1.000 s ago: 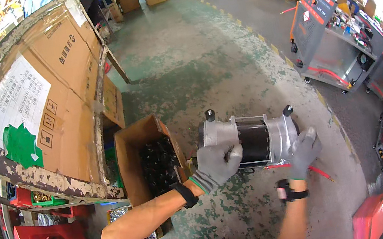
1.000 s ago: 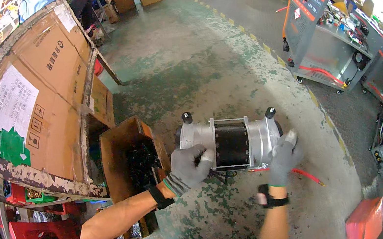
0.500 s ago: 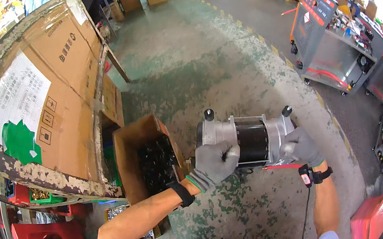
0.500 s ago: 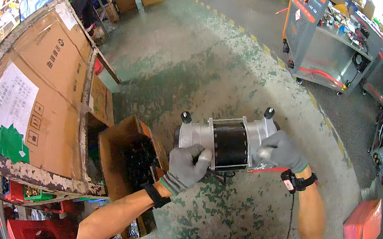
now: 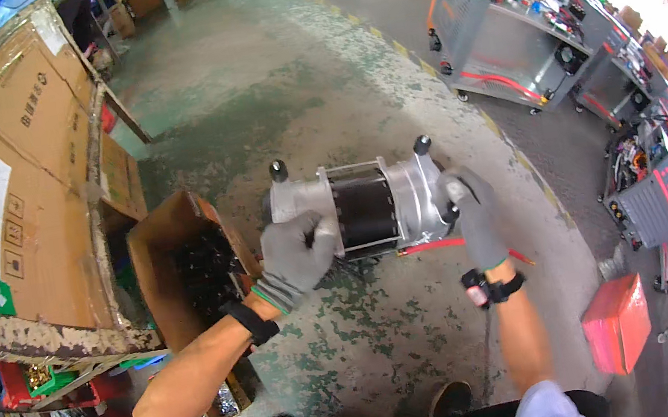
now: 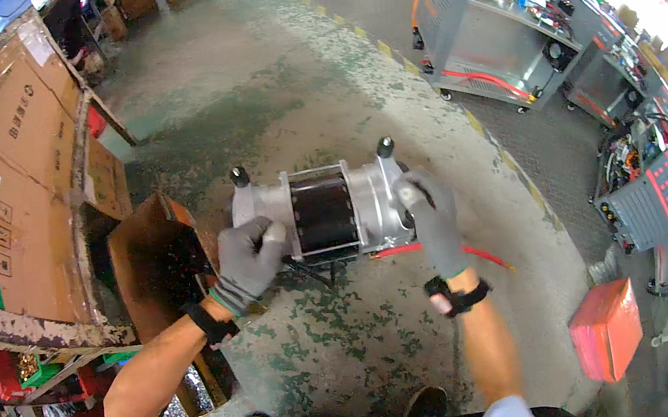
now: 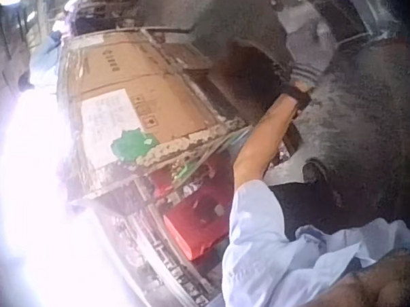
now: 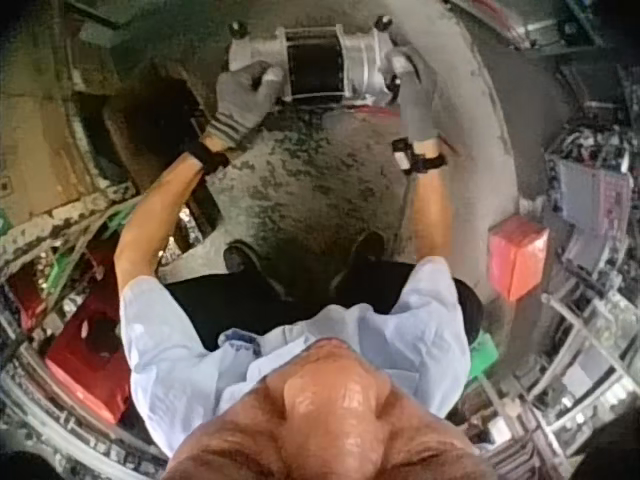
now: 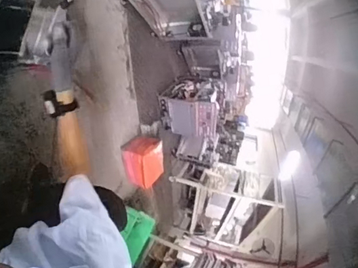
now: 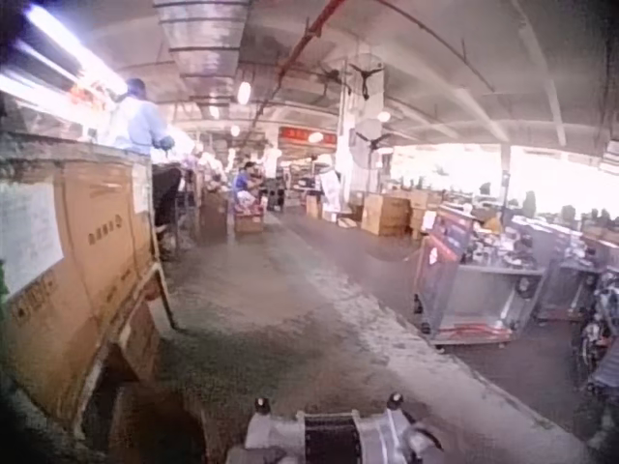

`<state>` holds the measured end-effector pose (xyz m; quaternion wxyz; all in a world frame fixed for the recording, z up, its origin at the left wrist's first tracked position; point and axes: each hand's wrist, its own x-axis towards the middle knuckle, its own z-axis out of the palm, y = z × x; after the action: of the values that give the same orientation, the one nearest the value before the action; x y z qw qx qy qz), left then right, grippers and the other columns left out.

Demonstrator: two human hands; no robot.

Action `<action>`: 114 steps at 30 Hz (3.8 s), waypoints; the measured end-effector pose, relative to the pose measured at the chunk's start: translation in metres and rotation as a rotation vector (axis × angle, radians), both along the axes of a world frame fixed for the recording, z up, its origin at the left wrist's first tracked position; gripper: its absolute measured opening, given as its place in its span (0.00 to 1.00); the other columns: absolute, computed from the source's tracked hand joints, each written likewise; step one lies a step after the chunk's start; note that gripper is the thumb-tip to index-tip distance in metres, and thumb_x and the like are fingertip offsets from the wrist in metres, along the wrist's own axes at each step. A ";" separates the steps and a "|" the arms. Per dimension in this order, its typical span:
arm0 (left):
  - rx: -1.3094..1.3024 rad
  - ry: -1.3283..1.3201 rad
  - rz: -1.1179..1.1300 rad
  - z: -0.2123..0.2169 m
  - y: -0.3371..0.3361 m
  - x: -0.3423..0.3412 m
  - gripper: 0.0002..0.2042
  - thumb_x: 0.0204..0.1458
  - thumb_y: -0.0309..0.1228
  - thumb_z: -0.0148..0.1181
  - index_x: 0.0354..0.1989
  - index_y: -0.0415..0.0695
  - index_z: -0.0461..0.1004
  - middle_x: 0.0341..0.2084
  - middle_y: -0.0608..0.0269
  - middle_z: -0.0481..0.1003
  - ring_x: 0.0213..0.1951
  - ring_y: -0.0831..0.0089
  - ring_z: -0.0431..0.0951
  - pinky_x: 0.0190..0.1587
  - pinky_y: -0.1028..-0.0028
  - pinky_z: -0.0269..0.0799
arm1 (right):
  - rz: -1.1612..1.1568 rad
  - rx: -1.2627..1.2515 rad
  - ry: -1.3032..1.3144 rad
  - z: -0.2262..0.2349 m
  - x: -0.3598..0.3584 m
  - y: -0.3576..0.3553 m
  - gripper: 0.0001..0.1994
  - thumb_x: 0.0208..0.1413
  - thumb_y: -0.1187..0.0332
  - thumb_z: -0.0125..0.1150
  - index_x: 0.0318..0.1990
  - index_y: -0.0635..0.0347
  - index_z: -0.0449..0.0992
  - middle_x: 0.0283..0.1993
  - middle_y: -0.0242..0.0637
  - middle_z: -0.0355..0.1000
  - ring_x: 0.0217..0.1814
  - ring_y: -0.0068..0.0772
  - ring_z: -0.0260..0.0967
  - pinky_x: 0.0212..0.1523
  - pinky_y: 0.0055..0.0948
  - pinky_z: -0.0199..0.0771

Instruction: Assembling and inspecting a dual-cylinder compressor unit on a warehouse floor.

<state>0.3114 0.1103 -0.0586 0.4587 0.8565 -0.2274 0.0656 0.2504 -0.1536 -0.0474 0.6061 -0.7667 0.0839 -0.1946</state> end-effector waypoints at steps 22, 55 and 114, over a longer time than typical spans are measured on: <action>0.007 -0.117 -0.094 -0.002 0.001 0.000 0.13 0.52 0.39 0.54 0.26 0.43 0.79 0.16 0.51 0.73 0.21 0.53 0.76 0.27 0.61 0.72 | 1.312 -1.891 0.522 0.073 0.064 -0.018 0.09 0.46 0.60 0.63 0.29 0.56 0.77 0.29 0.42 0.75 0.32 0.50 0.75 0.32 0.43 0.75; 0.107 -0.172 -0.094 -0.011 0.000 0.004 0.16 0.53 0.43 0.50 0.21 0.46 0.74 0.15 0.54 0.73 0.22 0.52 0.76 0.27 0.57 0.71 | 0.825 -1.618 0.288 0.070 0.016 -0.029 0.16 0.56 0.55 0.54 0.41 0.59 0.73 0.30 0.47 0.74 0.31 0.50 0.73 0.33 0.43 0.72; 0.162 -0.254 -0.147 -0.006 -0.002 0.005 0.17 0.54 0.41 0.49 0.23 0.42 0.77 0.19 0.52 0.74 0.27 0.52 0.77 0.32 0.57 0.72 | 0.463 -1.567 0.562 0.078 0.006 -0.002 0.22 0.57 0.50 0.48 0.32 0.61 0.77 0.31 0.48 0.76 0.38 0.56 0.73 0.43 0.45 0.72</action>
<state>0.3160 0.1078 -0.0649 0.3594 0.8565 -0.3503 0.1210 0.2567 -0.1551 0.0301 -0.1162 -0.9811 -0.0859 0.1290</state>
